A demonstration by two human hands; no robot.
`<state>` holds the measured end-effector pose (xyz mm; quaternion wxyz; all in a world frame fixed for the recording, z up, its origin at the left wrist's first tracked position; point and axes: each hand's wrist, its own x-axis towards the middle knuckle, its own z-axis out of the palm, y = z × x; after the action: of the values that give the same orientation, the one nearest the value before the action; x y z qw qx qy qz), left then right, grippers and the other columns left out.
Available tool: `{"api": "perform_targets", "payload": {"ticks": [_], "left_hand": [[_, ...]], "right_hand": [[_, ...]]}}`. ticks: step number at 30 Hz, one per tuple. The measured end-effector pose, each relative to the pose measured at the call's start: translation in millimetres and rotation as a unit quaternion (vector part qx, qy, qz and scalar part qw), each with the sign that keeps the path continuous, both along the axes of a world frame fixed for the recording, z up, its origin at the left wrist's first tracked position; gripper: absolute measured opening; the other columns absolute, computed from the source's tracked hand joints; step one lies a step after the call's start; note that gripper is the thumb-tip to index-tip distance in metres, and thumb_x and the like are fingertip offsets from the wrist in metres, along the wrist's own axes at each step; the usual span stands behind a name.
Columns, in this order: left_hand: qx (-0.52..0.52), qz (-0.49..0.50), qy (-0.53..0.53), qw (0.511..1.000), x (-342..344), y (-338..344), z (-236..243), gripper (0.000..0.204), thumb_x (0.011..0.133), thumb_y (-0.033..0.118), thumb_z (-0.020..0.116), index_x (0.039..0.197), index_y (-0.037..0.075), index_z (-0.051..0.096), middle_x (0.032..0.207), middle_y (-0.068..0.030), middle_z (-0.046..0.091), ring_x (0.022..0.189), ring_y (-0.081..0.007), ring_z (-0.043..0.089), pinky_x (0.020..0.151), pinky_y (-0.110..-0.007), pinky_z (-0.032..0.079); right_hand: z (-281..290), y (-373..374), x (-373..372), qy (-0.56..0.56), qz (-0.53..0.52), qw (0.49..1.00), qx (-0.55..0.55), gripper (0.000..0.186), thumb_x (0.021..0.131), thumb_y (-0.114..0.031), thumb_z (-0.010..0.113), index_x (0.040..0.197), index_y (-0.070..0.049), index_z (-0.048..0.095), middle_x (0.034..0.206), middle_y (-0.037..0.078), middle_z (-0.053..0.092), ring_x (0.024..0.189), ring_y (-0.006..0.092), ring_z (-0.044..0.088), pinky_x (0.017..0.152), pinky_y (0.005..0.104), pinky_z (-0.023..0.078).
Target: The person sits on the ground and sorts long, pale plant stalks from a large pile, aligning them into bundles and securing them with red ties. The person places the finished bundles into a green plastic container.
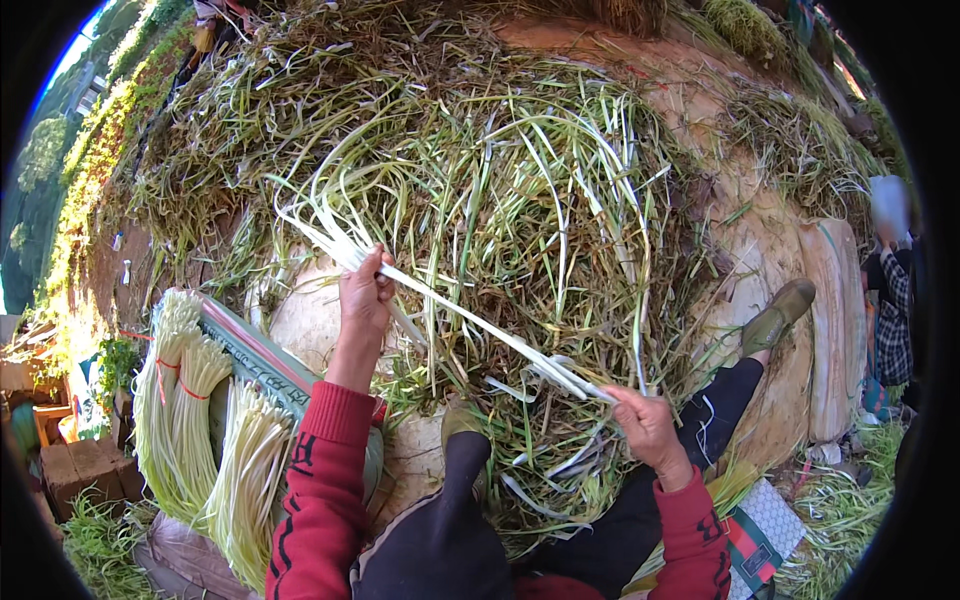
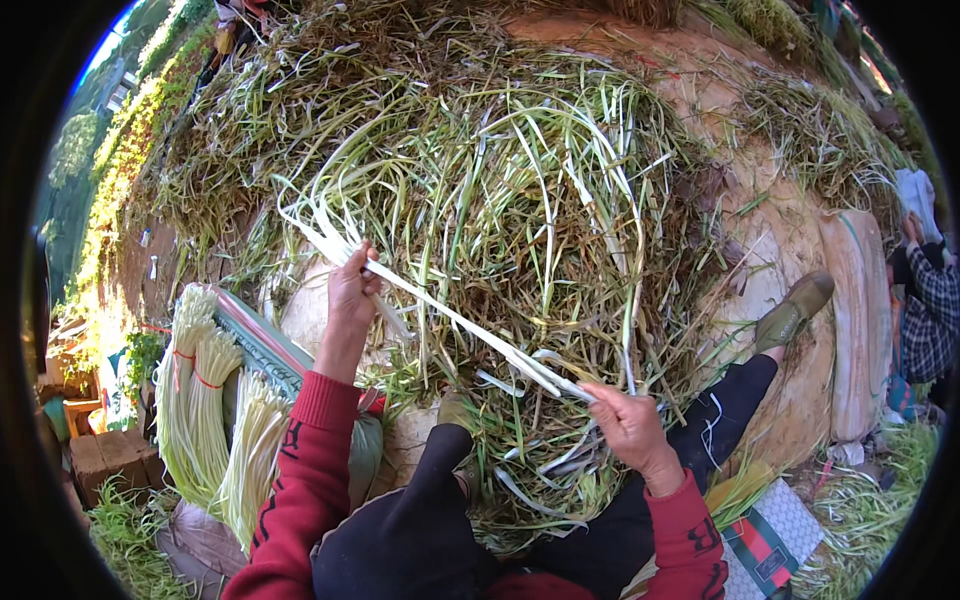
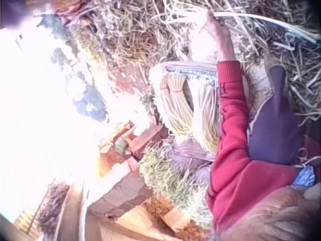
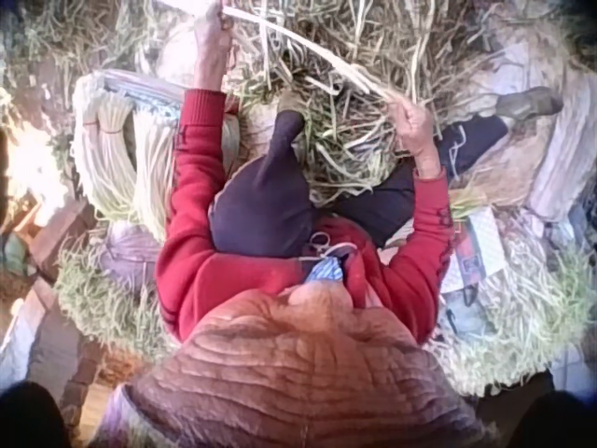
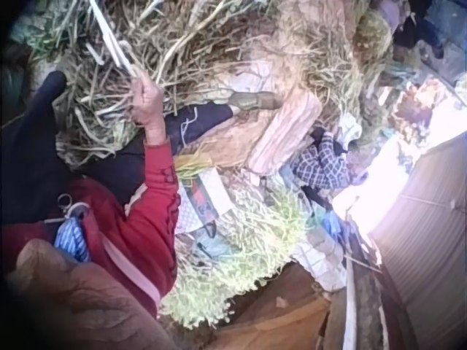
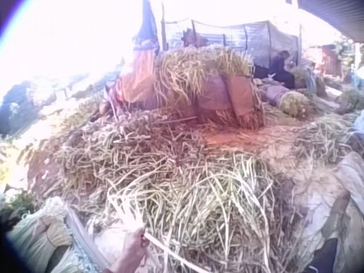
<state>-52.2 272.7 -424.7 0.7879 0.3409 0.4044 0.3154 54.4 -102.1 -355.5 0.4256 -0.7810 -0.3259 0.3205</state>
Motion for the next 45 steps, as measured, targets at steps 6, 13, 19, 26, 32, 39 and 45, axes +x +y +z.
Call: {"api": "perform_targets", "payload": {"ticks": [6,13,19,26,32,39,45], "left_hand": [[0.017,0.064,0.001,0.998,-32,55,-3,0.005,0.084,0.009,0.053,0.086,0.004,0.053,0.066,-0.0017,0.055,0.043,-0.0035,0.038,0.033,-0.016,0.026],[0.050,0.044,0.004,0.998,-27,45,31,0.009,0.084,0.010,0.055,0.089,0.003,0.054,0.067,-0.0036,0.056,0.045,-0.0037,0.038,0.034,-0.016,0.026],[0.131,-0.042,-0.029,0.990,-2,30,92,0.013,0.085,0.012,0.055,0.092,0.002,0.055,0.070,-0.0046,0.058,0.046,-0.0027,0.038,0.035,-0.015,0.027],[0.195,-0.137,-0.081,0.968,53,17,165,0.013,0.084,0.013,0.056,0.087,0.001,0.055,0.068,-0.0051,0.059,0.043,-0.0016,0.037,0.035,-0.014,0.029],[0.128,-0.154,0.113,0.973,59,35,81,0.028,0.084,0.023,0.056,0.091,-0.004,0.052,0.089,-0.0155,0.061,0.042,-0.0021,0.035,0.034,-0.015,0.031],[-0.088,-0.208,0.117,0.967,2,-70,24,0.037,0.090,0.017,0.042,0.120,-0.004,0.038,0.107,-0.0203,0.053,0.069,-0.0123,0.056,0.053,-0.019,0.050],[-0.242,-0.222,-0.060,0.943,-12,-131,3,0.042,0.087,0.028,0.049,0.121,0.004,0.040,0.113,-0.0189,0.051,0.098,-0.0250,0.056,0.076,-0.034,0.052]], "right_hand": [[-60,-125,97,0.129,-0.330,0.922,0.157,0.024,0.089,-0.018,0.046,0.098,-0.001,0.059,0.066,-0.001,0.052,0.055,0.0093,0.047,0.050,0.0224,0.038],[7,-50,105,-0.473,-0.189,0.840,-0.187,0.029,0.084,-0.009,0.049,0.112,-0.004,0.054,0.112,0.016,0.051,0.107,0.0291,0.047,0.090,0.0353,0.039],[22,126,25,-0.208,0.135,0.965,0.089,0.077,0.078,-0.065,0.038,0.128,-0.006,0.038,0.123,0.016,0.046,0.116,0.0314,0.039,0.099,0.0420,0.028],[-56,149,-17,0.152,0.075,0.983,0.070,0.058,0.087,-0.044,0.043,0.127,-0.003,0.035,0.093,0.011,0.056,0.083,0.0190,0.054,0.075,0.0292,0.043],[-73,117,-37,0.412,-0.044,0.909,0.034,0.039,0.090,-0.038,0.042,0.103,-0.003,0.052,0.058,-0.004,0.042,0.045,0.0033,0.036,0.039,0.0174,0.029],[-68,94,-47,0.209,-0.202,0.950,0.111,0.032,0.090,-0.035,0.044,0.087,-0.005,0.051,0.054,-0.007,0.033,0.045,0.0018,0.028,0.040,0.0175,0.023],[-54,110,-87,-0.033,-0.033,0.999,-0.016,0.024,0.089,-0.025,0.045,0.094,-0.003,0.052,0.058,0.016,0.052,0.052,0.0314,0.054,0.047,0.0368,0.040]]}}
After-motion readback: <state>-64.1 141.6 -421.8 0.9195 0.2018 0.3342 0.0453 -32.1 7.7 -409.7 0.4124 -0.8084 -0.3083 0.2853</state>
